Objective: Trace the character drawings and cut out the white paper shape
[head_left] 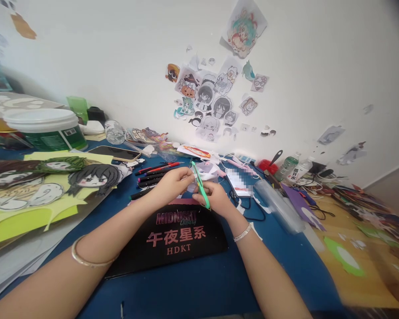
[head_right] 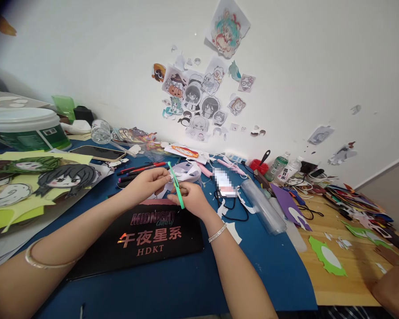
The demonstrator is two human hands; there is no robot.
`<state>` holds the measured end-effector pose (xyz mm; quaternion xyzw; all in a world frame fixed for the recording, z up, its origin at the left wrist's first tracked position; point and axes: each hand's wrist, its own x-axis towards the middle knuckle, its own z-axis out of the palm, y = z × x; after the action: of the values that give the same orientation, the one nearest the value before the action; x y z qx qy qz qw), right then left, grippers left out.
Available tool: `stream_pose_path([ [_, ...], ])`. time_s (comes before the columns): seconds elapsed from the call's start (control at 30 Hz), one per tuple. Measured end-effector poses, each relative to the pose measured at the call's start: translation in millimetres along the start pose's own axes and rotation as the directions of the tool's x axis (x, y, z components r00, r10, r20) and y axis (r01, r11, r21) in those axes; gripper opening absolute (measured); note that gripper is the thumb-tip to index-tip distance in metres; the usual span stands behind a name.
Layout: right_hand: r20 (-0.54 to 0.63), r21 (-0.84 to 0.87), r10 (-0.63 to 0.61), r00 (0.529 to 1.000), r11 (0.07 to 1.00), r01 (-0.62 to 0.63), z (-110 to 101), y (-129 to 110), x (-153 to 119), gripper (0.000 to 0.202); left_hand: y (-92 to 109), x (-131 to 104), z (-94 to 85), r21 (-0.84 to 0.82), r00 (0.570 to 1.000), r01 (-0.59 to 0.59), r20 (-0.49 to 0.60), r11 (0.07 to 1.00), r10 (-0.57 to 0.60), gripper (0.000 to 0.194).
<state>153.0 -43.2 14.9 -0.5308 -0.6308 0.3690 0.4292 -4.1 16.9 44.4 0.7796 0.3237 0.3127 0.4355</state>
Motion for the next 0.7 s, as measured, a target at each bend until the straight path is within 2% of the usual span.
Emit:
stream_pose_path([
  [0.2,0.0,0.006,0.04,0.999,0.999,-0.04,0.3,-1.5,0.3,0.03,0.1,0.0,-3.8,0.081,0.998,-0.055,0.006,0.995,0.055,0.022],
  [0.7,0.033,0.002,0.022,0.999,1.0,-0.022,-0.9,-1.8,-0.4,0.029,5.3,-1.7,-8.4,0.116,0.999,-0.032,0.037,0.993,0.028,0.022],
])
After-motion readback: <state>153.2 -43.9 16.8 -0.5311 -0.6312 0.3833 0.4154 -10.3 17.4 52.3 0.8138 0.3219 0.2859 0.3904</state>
